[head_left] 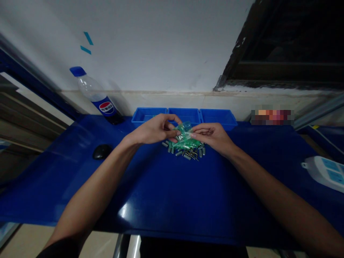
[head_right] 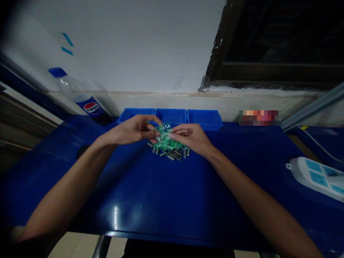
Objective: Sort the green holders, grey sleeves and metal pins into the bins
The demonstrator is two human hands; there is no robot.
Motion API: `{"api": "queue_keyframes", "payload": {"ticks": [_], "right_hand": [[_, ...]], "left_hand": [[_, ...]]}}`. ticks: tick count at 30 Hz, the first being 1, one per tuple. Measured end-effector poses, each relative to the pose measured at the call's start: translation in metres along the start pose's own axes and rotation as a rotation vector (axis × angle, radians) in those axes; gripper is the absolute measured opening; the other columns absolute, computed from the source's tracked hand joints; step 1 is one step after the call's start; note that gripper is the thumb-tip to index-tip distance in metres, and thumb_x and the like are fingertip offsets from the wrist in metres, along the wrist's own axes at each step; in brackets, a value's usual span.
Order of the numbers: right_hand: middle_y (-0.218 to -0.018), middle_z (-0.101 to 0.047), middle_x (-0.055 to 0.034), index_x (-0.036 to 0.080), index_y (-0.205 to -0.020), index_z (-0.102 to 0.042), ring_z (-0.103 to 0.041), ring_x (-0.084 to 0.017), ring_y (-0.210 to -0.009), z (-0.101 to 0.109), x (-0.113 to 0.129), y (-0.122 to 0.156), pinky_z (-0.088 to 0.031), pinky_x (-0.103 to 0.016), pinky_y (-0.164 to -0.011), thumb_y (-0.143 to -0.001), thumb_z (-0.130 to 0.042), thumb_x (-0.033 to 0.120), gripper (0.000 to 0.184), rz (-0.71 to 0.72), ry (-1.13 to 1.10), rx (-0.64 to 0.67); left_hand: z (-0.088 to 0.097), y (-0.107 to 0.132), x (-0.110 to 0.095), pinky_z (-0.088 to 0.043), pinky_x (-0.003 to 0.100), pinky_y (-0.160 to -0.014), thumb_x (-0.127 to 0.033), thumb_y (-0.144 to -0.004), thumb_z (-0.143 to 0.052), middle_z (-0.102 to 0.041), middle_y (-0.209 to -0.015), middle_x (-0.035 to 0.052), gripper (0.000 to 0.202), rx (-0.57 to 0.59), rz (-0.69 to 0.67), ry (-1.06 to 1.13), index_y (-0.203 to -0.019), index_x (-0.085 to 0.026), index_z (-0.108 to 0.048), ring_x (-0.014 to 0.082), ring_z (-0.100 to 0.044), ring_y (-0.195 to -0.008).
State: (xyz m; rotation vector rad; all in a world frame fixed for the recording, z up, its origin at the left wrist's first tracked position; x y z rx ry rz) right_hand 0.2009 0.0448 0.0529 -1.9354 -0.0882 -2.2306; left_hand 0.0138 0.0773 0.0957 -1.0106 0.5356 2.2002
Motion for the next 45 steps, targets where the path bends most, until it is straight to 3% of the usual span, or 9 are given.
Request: {"api": "queue_keyframes", "payload": {"ticks": [4, 10, 13, 16, 19, 27, 36, 41, 45], "right_hand": [[-0.085, -0.081, -0.0063, 0.023, -0.091, -0.081, -0.071, -0.020, -0.070, 0.002, -0.003, -0.001, -0.057, -0.037, -0.065, -0.075, -0.087, 0.040, 0.024, -0.015, 0.046, -0.071], [-0.088, -0.081, -0.0088, 0.022, -0.093, -0.079, -0.069, -0.019, -0.069, 0.009, 0.004, -0.002, -0.052, -0.035, -0.061, -0.080, -0.081, 0.043, 0.024, -0.011, 0.006, -0.111], [-0.087, -0.081, -0.0086, 0.022, -0.092, -0.078, -0.065, -0.017, -0.065, 0.009, 0.005, -0.003, -0.049, -0.034, -0.060, -0.081, -0.080, 0.041, 0.023, -0.004, -0.024, -0.101], [-0.087, -0.081, -0.0080, 0.023, -0.092, -0.078, -0.059, -0.016, -0.062, 0.009, 0.005, -0.004, -0.047, -0.034, -0.059, -0.081, -0.080, 0.043, 0.023, -0.008, -0.030, -0.095], [-0.087, -0.080, -0.0080, 0.023, -0.092, -0.078, -0.056, -0.014, -0.060, 0.009, 0.006, -0.004, -0.045, -0.033, -0.057, -0.081, -0.079, 0.044, 0.023, -0.007, -0.046, -0.078], [-0.078, -0.077, -0.0058, 0.023, -0.087, -0.077, -0.053, -0.014, -0.058, 0.004, 0.006, -0.003, -0.042, -0.032, -0.056, -0.080, -0.080, 0.048, 0.026, 0.015, -0.031, -0.064], [-0.074, -0.077, -0.0060, 0.020, -0.088, -0.078, -0.060, -0.015, -0.060, -0.002, 0.006, -0.001, -0.038, -0.030, -0.056, -0.080, -0.081, 0.049, 0.030, 0.055, 0.033, -0.011], [-0.073, -0.077, -0.0066, 0.019, -0.089, -0.080, -0.066, -0.019, -0.066, 0.001, 0.003, -0.003, -0.042, -0.031, -0.058, -0.080, -0.082, 0.049, 0.031, 0.085, 0.068, -0.007], [-0.073, -0.076, -0.0068, 0.021, -0.086, -0.079, -0.066, -0.020, -0.065, 0.005, 0.000, -0.005, -0.044, -0.033, -0.060, -0.083, -0.080, 0.048, 0.027, 0.098, 0.104, -0.023]], "left_hand": [[0.012, 0.006, -0.001, -0.061, 0.029, -0.067, -0.032, -0.097, -0.061, -0.081, -0.082, 0.0069, 0.025, -0.151, -0.041, -0.037, -0.115, -0.016, -0.067, 0.0197, -0.078, -0.074], [0.052, 0.025, 0.013, -0.059, 0.042, -0.086, -0.028, -0.098, -0.055, -0.081, -0.108, 0.0140, 0.025, -0.700, 0.097, -0.661, -0.111, -0.017, -0.074, 0.0308, -0.077, -0.098], [0.048, 0.016, 0.040, -0.058, 0.046, -0.086, -0.030, -0.101, -0.052, -0.077, -0.124, 0.0183, 0.034, -0.539, 0.194, -0.882, -0.126, -0.017, -0.072, 0.0365, -0.074, -0.108], [0.036, 0.008, 0.054, -0.052, 0.049, -0.102, -0.038, -0.103, -0.052, -0.070, -0.138, 0.0183, 0.044, -0.399, 0.077, -0.991, -0.141, -0.019, -0.063, 0.0383, -0.059, -0.135], [0.033, 0.004, 0.053, -0.042, 0.054, -0.111, -0.043, -0.105, -0.047, -0.060, -0.149, 0.0209, 0.049, -0.414, -0.045, -1.087, -0.144, -0.017, -0.060, 0.0389, -0.051, -0.139], [0.026, -0.015, 0.036, -0.040, 0.050, -0.096, -0.031, -0.105, -0.036, -0.066, -0.112, 0.0170, 0.035, -0.122, -0.314, -1.292, -0.117, -0.023, -0.069, 0.0333, -0.057, -0.108], [0.046, -0.010, 0.034, -0.034, 0.058, -0.100, -0.026, -0.104, -0.035, -0.062, -0.117, 0.0213, 0.035, -0.469, -0.098, -1.205, -0.122, -0.018, -0.064, 0.0391, -0.053, -0.114], [0.044, -0.027, 0.040, -0.037, 0.047, -0.102, -0.028, -0.109, -0.032, -0.063, -0.120, 0.0190, 0.035, -0.763, 0.140, -0.931, -0.127, -0.015, -0.058, 0.0353, -0.056, -0.116], [0.044, -0.034, 0.051, -0.042, 0.037, -0.090, -0.029, -0.109, -0.032, -0.069, -0.111, 0.0159, 0.036, -0.756, 0.166, -0.794, -0.120, -0.015, -0.063, 0.0284, -0.063, -0.103]]}}
Point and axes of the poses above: each hand's wrist, its own y-axis away from the middle knuckle, its own z-axis out of the back of the hand, x = y × z, the point moved 6 cm from there along -y, towards the middle knuckle
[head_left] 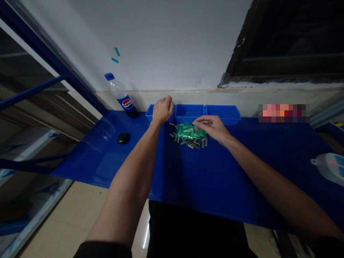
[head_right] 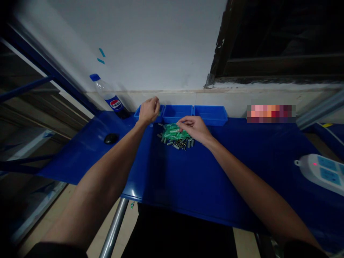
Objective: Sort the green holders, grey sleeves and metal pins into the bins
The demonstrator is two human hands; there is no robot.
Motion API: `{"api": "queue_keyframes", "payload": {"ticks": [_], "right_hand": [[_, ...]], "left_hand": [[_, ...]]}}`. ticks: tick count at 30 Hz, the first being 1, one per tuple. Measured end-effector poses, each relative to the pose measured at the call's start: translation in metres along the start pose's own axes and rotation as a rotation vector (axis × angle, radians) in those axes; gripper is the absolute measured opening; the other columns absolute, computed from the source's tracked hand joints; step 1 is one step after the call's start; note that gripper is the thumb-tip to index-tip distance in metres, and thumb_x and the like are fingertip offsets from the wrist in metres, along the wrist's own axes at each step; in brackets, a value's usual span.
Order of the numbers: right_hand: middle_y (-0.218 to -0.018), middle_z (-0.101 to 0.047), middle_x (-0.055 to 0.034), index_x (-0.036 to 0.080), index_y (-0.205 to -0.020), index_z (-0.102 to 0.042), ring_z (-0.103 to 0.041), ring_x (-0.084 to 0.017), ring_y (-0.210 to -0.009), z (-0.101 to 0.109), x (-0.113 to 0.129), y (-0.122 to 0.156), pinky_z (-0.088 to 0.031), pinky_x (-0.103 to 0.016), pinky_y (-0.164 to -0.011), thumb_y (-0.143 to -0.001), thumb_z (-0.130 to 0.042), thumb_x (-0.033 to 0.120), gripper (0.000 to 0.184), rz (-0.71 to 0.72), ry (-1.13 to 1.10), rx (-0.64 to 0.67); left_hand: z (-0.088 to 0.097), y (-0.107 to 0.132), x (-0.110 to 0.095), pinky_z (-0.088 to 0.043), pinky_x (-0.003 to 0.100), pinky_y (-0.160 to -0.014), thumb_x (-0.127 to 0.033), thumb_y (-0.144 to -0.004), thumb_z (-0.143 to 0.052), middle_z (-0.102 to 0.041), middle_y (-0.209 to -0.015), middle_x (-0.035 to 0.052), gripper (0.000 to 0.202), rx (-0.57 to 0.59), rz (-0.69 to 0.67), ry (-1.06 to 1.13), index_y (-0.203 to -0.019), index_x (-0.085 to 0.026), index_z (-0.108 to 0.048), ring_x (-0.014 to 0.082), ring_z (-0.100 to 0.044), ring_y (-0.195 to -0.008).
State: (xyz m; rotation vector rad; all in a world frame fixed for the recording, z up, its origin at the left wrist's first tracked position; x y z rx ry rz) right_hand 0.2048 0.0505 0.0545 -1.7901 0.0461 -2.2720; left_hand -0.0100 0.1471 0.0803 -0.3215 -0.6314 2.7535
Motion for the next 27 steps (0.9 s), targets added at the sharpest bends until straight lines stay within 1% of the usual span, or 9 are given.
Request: {"api": "queue_keyframes", "payload": {"ticks": [3, 6, 9, 12, 15, 17, 23, 25, 27], "right_hand": [[-0.074, -0.076, -0.0077, 0.021, -0.086, -0.079, -0.067, -0.021, -0.067, 0.003, -0.002, -0.001, -0.046, -0.036, -0.062, -0.085, -0.080, 0.045, 0.023, 0.004, 0.024, 0.007], [-0.074, -0.077, -0.0073, 0.022, -0.086, -0.079, -0.070, -0.022, -0.069, 0.005, -0.006, -0.003, -0.050, -0.038, -0.065, -0.086, -0.079, 0.045, 0.022, 0.004, 0.039, 0.006], [-0.075, -0.078, -0.0063, 0.023, -0.088, -0.079, -0.071, -0.022, -0.070, 0.008, -0.010, -0.003, -0.052, -0.039, -0.067, -0.086, -0.077, 0.044, 0.021, -0.009, 0.063, -0.001], [-0.074, -0.078, -0.0057, 0.022, -0.086, -0.078, -0.072, -0.022, -0.069, 0.010, -0.011, -0.003, -0.053, -0.039, -0.068, -0.086, -0.077, 0.040, 0.018, -0.029, 0.079, -0.021], [-0.074, -0.078, -0.0055, 0.022, -0.087, -0.079, -0.071, -0.021, -0.069, 0.011, -0.010, -0.002, -0.052, -0.038, -0.066, -0.086, -0.076, 0.037, 0.015, -0.033, 0.098, -0.043], [-0.075, -0.078, -0.0057, 0.022, -0.088, -0.079, -0.070, -0.020, -0.067, 0.011, -0.008, -0.002, -0.050, -0.036, -0.063, -0.088, -0.074, 0.037, 0.015, -0.029, 0.120, -0.051], [-0.072, -0.077, -0.0046, 0.021, -0.088, -0.080, -0.064, -0.016, -0.059, 0.008, -0.005, -0.001, -0.043, -0.031, -0.055, -0.086, -0.075, 0.040, 0.020, -0.020, 0.141, -0.040], [-0.072, -0.077, -0.0042, 0.021, -0.087, -0.080, -0.065, -0.017, -0.061, 0.008, -0.006, -0.001, -0.044, -0.030, -0.056, -0.086, -0.076, 0.040, 0.020, -0.013, 0.139, -0.061], [-0.072, -0.077, -0.0046, 0.021, -0.085, -0.080, -0.066, -0.018, -0.063, 0.008, -0.007, 0.000, -0.046, -0.030, -0.057, -0.086, -0.076, 0.041, 0.020, -0.003, 0.132, -0.084]], "left_hand": [[-0.003, 0.007, 0.002, -0.045, 0.035, -0.084, -0.028, -0.106, -0.036, -0.072, -0.100, 0.0136, 0.034, 0.052, -0.103, 0.059, -0.108, -0.015, -0.068, 0.0253, -0.064, -0.091], [-0.006, 0.023, -0.004, -0.047, 0.034, -0.084, -0.027, -0.101, -0.044, -0.070, -0.092, 0.0101, 0.029, 0.156, -0.308, 0.149, -0.098, -0.016, -0.070, 0.0228, -0.063, -0.086], [0.007, 0.033, -0.008, -0.048, 0.040, -0.096, -0.029, -0.101, -0.044, -0.070, -0.105, 0.0146, 0.032, 0.046, -0.391, 0.138, -0.099, -0.015, -0.073, 0.0263, -0.062, -0.101], [0.019, 0.034, -0.014, -0.047, 0.045, -0.102, -0.030, -0.098, -0.051, -0.071, -0.111, 0.0140, 0.029, 0.037, -0.453, 0.144, -0.106, -0.016, -0.075, 0.0289, -0.059, -0.109], [0.015, 0.036, -0.028, -0.050, 0.042, -0.096, -0.026, -0.090, -0.060, -0.074, -0.107, 0.0118, 0.030, 0.277, -0.641, 0.158, -0.114, -0.016, -0.076, 0.0278, -0.063, -0.102], [0.011, 0.036, -0.032, -0.051, 0.043, -0.095, -0.024, -0.088, -0.065, -0.075, -0.106, 0.0121, 0.029, 0.356, -0.721, 0.126, -0.112, -0.016, -0.078, 0.0278, -0.065, -0.099], [-0.003, 0.038, -0.028, -0.054, 0.040, -0.087, -0.018, -0.096, -0.060, -0.077, -0.095, 0.0099, 0.021, 0.341, -0.811, 0.135, -0.102, -0.017, -0.080, 0.0256, -0.067, -0.094], [0.000, 0.037, -0.026, -0.054, 0.039, -0.086, -0.018, -0.097, -0.059, -0.077, -0.096, 0.0104, 0.022, 0.285, -0.769, 0.196, -0.103, -0.016, -0.080, 0.0247, -0.068, -0.093], [0.010, 0.036, -0.023, -0.055, 0.038, -0.087, -0.019, -0.098, -0.059, -0.078, -0.099, 0.0111, 0.022, 0.216, -0.679, 0.291, -0.105, -0.015, -0.079, 0.0243, -0.070, -0.095]]}}
Point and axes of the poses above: each hand's wrist, its own y-axis away from the middle knuckle, its own z-axis out of the back of the hand, x = y × z, the point moved 6 cm from there along -y, towards the middle knuckle
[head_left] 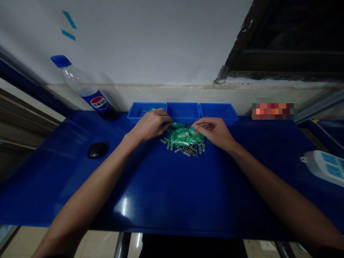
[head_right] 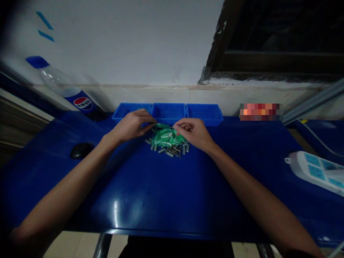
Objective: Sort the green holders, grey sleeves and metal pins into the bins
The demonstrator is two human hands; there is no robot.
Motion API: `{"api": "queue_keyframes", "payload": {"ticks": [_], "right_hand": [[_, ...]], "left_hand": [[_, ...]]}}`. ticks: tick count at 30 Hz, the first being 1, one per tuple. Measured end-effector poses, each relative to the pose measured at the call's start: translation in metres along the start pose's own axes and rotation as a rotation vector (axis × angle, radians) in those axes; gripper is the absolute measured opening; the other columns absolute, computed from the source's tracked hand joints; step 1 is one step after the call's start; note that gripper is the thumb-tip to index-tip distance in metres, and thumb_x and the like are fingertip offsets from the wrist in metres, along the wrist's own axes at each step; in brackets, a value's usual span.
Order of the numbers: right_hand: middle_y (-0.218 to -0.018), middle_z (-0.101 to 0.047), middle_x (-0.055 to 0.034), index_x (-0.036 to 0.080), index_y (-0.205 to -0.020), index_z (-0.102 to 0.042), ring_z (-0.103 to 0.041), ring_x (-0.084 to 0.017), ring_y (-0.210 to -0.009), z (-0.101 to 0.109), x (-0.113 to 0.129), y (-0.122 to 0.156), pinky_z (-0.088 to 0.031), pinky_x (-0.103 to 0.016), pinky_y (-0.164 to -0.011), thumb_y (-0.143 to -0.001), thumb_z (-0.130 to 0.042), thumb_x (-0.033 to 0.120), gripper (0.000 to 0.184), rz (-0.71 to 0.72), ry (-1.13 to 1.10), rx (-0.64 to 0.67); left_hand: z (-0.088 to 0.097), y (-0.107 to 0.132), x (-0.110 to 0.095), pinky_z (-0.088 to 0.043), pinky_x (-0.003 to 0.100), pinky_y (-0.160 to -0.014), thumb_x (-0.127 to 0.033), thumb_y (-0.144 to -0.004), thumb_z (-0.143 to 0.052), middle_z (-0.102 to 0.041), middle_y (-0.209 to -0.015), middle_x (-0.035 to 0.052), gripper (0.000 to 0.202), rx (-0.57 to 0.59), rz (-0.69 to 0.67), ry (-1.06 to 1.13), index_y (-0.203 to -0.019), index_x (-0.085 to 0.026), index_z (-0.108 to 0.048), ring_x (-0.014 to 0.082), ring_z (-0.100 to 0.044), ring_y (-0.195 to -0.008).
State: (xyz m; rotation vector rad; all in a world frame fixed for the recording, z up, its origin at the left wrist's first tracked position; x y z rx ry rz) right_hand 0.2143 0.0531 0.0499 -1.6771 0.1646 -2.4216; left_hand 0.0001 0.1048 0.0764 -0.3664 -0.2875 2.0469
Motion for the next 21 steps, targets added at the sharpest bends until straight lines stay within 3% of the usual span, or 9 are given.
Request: {"api": "queue_keyframes", "payload": {"ticks": [3, 7, 15, 21], "right_hand": [[-0.079, -0.077, -0.0054, 0.021, -0.091, -0.080, -0.065, -0.017, -0.065, 0.000, -0.001, 0.001, -0.046, -0.030, -0.057, -0.085, -0.078, 0.043, 0.022, 0.013, -0.018, -0.047], [-0.093, -0.078, -0.0062, 0.021, -0.107, -0.080, -0.057, -0.013, -0.061, -0.003, 0.002, 0.003, -0.043, -0.030, -0.054, -0.080, -0.084, 0.044, 0.035, 0.005, -0.025, -0.047], [-0.081, -0.076, -0.0052, 0.021, -0.085, -0.076, -0.068, -0.020, -0.073, -0.014, -0.001, 0.004, -0.051, -0.035, -0.067, -0.081, -0.083, 0.042, 0.022, -0.060, -0.191, 0.064], [-0.075, -0.068, -0.0012, 0.021, -0.083, -0.070, -0.059, -0.014, -0.064, -0.013, 0.006, 0.003, -0.045, -0.031, -0.062, -0.085, -0.079, 0.043, 0.024, -0.074, -0.230, 0.052]], "left_hand": [[0.017, 0.002, -0.003, -0.056, 0.033, -0.082, -0.024, -0.099, -0.061, -0.079, -0.098, 0.0092, 0.020, -0.111, 0.139, 0.170, -0.103, -0.014, -0.078, 0.0204, -0.072, -0.087], [0.025, 0.002, -0.011, -0.055, 0.026, -0.072, -0.028, -0.099, -0.063, -0.079, -0.091, 0.0068, 0.021, -0.124, 0.277, 0.415, -0.098, -0.014, -0.077, 0.0155, -0.072, -0.079], [0.023, -0.001, -0.021, -0.052, 0.023, -0.062, -0.032, -0.094, -0.070, -0.075, -0.077, 0.0054, 0.021, -0.099, 0.370, 0.663, -0.091, -0.012, -0.076, 0.0111, -0.064, -0.064], [0.020, 0.003, -0.018, -0.049, 0.021, -0.055, -0.033, -0.089, -0.076, -0.071, -0.069, 0.0028, 0.021, -0.065, 0.478, 0.900, -0.093, -0.013, -0.076, 0.0103, -0.062, -0.059]]}}
Point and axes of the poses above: each hand's wrist, its own y-axis away from the middle knuckle, its own z-axis out of the back of the hand, x = y × z, the point moved 6 cm from there along -y, towards the middle knuckle
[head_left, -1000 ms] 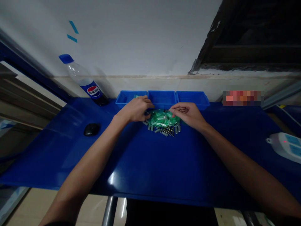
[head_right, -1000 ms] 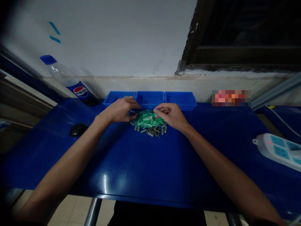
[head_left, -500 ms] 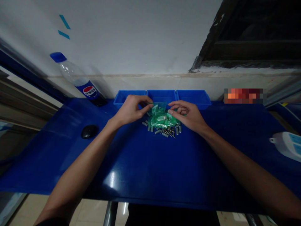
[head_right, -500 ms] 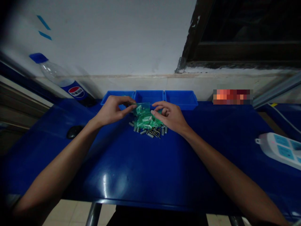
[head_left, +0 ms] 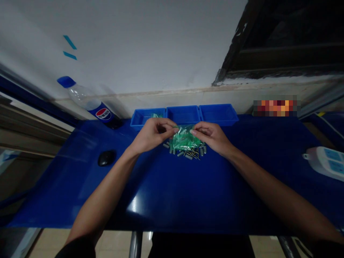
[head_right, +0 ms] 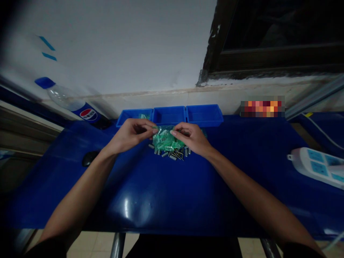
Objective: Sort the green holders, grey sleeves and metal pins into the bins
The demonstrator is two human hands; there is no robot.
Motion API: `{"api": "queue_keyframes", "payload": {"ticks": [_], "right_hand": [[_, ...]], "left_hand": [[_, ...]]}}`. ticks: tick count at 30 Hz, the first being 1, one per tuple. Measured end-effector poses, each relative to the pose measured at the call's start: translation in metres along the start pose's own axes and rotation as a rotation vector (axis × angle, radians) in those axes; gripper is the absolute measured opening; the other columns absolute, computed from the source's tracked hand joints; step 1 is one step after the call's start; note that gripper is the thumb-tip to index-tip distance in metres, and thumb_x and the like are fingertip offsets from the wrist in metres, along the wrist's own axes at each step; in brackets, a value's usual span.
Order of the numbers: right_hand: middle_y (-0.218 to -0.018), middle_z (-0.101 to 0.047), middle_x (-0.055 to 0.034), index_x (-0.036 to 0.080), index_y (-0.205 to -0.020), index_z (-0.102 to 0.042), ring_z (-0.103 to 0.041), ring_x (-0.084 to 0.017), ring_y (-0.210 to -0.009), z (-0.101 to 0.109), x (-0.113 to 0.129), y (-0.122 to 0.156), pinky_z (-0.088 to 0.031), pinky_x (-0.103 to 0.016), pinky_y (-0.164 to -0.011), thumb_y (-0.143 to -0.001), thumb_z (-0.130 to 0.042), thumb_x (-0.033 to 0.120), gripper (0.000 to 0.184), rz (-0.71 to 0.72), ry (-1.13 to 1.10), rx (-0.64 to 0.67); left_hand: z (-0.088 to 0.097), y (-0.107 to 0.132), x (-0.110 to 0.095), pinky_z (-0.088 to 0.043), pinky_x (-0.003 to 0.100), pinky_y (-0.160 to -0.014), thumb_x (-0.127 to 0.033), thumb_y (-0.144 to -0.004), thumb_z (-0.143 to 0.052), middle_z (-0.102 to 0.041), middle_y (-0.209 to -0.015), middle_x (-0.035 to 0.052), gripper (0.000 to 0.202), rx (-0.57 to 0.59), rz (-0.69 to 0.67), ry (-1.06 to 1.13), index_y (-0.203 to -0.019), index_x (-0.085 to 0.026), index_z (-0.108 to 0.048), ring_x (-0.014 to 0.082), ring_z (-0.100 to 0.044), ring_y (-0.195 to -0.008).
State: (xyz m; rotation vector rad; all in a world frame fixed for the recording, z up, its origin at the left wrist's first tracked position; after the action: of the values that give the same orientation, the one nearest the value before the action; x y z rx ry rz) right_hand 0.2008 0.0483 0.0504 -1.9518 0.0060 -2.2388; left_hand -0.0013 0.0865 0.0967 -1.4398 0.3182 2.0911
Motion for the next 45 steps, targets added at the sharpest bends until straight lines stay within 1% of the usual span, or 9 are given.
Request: {"api": "queue_keyframes", "payload": {"ticks": [6, 13, 16, 22, 27, 32, 37, 41, 45], "right_hand": [[-0.067, -0.064, 0.0011, 0.022, -0.088, -0.067, -0.051, -0.011, -0.052, 0.003, 0.006, 0.000, -0.039, -0.029, -0.051, -0.090, -0.075, 0.042, 0.022, -0.062, -0.027, -0.006], [-0.073, -0.073, -0.0011, 0.022, -0.102, -0.070, -0.058, -0.013, -0.052, 0.010, 0.007, 0.000, -0.046, -0.030, -0.052, -0.084, -0.082, 0.043, 0.030, -0.064, -0.031, -0.060], [-0.089, -0.080, -0.0052, 0.022, -0.106, -0.069, -0.063, -0.014, -0.059, 0.013, 0.011, 0.000, -0.049, -0.031, -0.055, -0.082, -0.084, 0.043, 0.035, -0.069, -0.024, -0.109], [-0.092, -0.080, -0.0058, 0.023, -0.103, -0.070, -0.064, -0.014, -0.062, 0.014, 0.015, 0.001, -0.049, -0.031, -0.057, -0.083, -0.080, 0.041, 0.028, -0.070, 0.013, -0.117], [-0.090, -0.079, -0.0064, 0.023, -0.098, -0.072, -0.068, -0.018, -0.069, 0.015, 0.006, 0.000, -0.049, -0.032, -0.060, -0.083, -0.079, 0.040, 0.024, -0.052, 0.061, -0.124], [-0.086, -0.076, -0.0036, 0.023, -0.091, -0.075, -0.059, -0.014, -0.062, 0.018, 0.006, 0.001, -0.042, -0.031, -0.057, -0.087, -0.075, 0.036, 0.013, 0.022, 0.274, -0.120], [-0.078, -0.071, -0.0013, 0.022, -0.093, -0.077, -0.052, -0.012, -0.056, 0.019, 0.010, 0.002, -0.036, -0.030, -0.053, -0.090, -0.073, 0.033, 0.012, 0.044, 0.331, -0.076], [-0.077, -0.069, -0.0008, 0.023, -0.093, -0.077, -0.051, -0.013, -0.057, 0.021, 0.011, 0.002, -0.037, -0.030, -0.055, -0.090, -0.072, 0.034, 0.013, 0.057, 0.337, -0.070], [-0.089, -0.075, -0.0032, 0.024, -0.094, -0.077, -0.056, -0.014, -0.062, 0.021, 0.009, 0.001, -0.040, -0.031, -0.057, -0.089, -0.074, 0.035, 0.013, 0.055, 0.329, -0.063]], "left_hand": [[-0.007, 0.000, 0.011, -0.055, 0.023, -0.058, -0.030, -0.079, -0.085, -0.075, -0.073, 0.0024, 0.033, 0.004, 0.143, 0.184, -0.104, -0.014, -0.071, 0.0120, -0.066, -0.059], [-0.007, 0.001, 0.006, -0.057, 0.024, -0.058, -0.028, -0.077, -0.084, -0.074, -0.070, 0.0014, 0.033, -0.059, 0.136, 0.139, -0.103, -0.014, -0.070, 0.0128, -0.067, -0.057], [0.007, 0.005, -0.007, -0.059, 0.025, -0.062, -0.028, -0.080, -0.081, -0.075, -0.073, 0.0021, 0.027, -0.171, 0.042, -0.042, -0.102, -0.015, -0.072, 0.0146, -0.070, -0.062], [0.054, 0.013, -0.015, -0.059, 0.030, -0.079, -0.022, -0.090, -0.069, -0.078, -0.082, 0.0045, 0.019, -0.514, -0.096, -0.776, -0.108, -0.019, -0.074, 0.0186, -0.073, -0.075], [0.057, 0.006, 0.006, -0.058, 0.034, -0.080, -0.031, -0.094, -0.069, -0.079, -0.094, 0.0102, 0.023, -0.401, -0.076, -0.918, -0.110, -0.017, -0.076, 0.0237, -0.074, -0.081], [0.014, 0.003, 0.003, -0.059, 0.033, -0.084, -0.032, -0.099, -0.064, -0.081, -0.104, 0.0098, 0.025, -0.010, -0.172, -0.755, -0.113, -0.018, -0.079, 0.0231, -0.077, -0.088], [-0.013, 0.002, 0.015, -0.060, 0.040, -0.093, -0.025, -0.094, -0.069, -0.078, -0.122, 0.0157, 0.044, 0.144, -0.186, -0.848, -0.137, -0.019, -0.071, 0.0286, -0.077, -0.103], [-0.018, 0.000, 0.022, -0.061, 0.037, -0.087, -0.017, -0.095, -0.063, -0.081, -0.112, 0.0132, 0.037, 0.144, -0.190, -0.876, -0.129, -0.021, -0.076, 0.0262, -0.079, -0.096], [-0.008, -0.002, 0.012, -0.061, 0.036, -0.089, -0.019, -0.098, -0.060, -0.083, -0.108, 0.0111, 0.029, -0.051, -0.190, -0.752, -0.119, -0.020, -0.080, 0.0242, -0.079, -0.093]]}}
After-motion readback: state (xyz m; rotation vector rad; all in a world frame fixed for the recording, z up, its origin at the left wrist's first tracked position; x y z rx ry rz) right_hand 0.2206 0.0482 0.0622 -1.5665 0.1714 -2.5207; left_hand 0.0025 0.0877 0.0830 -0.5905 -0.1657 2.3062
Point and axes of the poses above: each hand's wrist, its own y-axis away from the middle knuckle, its own z-axis out of the back of the hand, x = y × z, the point moved 6 cm from there along -y, towards the middle knuckle
